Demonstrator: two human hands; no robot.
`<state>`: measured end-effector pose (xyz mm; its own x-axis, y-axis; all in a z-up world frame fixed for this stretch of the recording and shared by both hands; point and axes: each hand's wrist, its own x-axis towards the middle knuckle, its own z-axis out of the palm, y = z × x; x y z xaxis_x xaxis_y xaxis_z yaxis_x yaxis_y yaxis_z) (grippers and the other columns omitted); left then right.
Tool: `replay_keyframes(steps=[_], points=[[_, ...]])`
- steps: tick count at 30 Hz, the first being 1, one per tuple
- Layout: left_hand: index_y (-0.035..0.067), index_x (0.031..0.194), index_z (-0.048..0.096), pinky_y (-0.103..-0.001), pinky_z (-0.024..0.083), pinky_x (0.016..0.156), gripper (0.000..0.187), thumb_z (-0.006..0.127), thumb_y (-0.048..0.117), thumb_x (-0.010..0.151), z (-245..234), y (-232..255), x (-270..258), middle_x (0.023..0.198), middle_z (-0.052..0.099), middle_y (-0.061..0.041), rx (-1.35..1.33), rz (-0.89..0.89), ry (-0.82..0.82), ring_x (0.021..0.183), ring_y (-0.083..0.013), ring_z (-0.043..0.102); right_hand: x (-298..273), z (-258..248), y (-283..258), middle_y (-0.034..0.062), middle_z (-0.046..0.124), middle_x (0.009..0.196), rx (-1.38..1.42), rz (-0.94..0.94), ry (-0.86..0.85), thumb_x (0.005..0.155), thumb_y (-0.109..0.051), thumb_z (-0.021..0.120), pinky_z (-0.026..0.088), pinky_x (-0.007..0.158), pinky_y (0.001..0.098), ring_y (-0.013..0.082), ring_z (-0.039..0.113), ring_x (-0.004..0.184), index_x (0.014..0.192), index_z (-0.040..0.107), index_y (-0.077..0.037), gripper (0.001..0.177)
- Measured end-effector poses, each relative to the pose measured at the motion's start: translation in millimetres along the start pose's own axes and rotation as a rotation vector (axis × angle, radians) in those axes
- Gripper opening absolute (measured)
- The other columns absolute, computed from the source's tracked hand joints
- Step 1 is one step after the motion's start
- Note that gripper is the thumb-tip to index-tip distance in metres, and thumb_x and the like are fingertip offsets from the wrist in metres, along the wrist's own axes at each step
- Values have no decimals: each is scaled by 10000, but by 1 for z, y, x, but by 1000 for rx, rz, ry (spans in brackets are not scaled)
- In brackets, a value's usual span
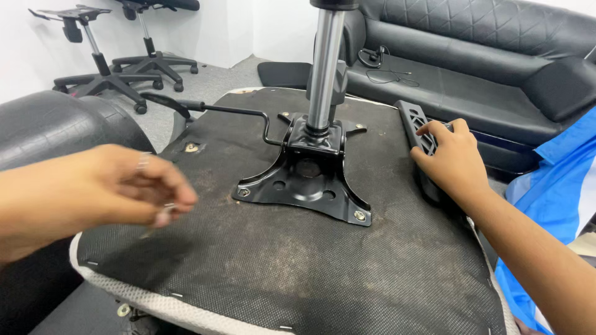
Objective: The person assembles an office chair by attaching a black plastic backrest support to the chair base using a screwdriver. They align the support, insert screws, and tighten them to secure the component.
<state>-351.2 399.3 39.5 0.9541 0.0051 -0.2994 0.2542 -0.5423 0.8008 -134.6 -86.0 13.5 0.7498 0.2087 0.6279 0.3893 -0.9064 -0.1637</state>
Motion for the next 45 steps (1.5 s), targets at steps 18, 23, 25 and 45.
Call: replay_keyframes(steps=[18, 23, 25, 45], points=[[-6, 1200, 729, -341, 585, 696, 237, 676, 31, 973, 51, -366, 53, 1009, 775, -141, -212, -589, 402, 777, -195, 715, 0, 0, 12, 252, 549, 1236, -71, 258, -156, 719, -464, 821, 536, 910, 509, 467, 640, 1026, 1251, 669, -201, 612], [9, 1069, 763, -324, 583, 703, 192, 620, 77, 960, 2, -205, 22, 911, 782, -121, -36, -133, 942, 756, -186, 730, 2, 4, 27, 267, 608, 1202, -58, 326, -176, 693, -529, 842, 535, 945, 498, 431, 651, 1073, 1221, 670, -112, 694], [15, 1016, 777, -317, 583, 706, 205, 598, 95, 955, 0, -116, 9, 871, 784, -113, 13, 72, 1018, 747, -183, 736, 4, 6, 31, 276, 636, 1200, -46, 322, -177, 689, -534, 841, 535, 962, 491, 421, 654, 1095, 1225, 670, -87, 719], [212, 1401, 655, -501, 257, 1113, 549, 694, 466, 915, 195, 67, 25, 1542, 492, -87, 475, 723, 271, 1441, -310, 367, 44, -6, 84, 237, 630, 1294, 353, 585, -325, 549, -209, 936, 537, 886, 461, 325, 640, 1117, 1341, 686, -91, 839]])
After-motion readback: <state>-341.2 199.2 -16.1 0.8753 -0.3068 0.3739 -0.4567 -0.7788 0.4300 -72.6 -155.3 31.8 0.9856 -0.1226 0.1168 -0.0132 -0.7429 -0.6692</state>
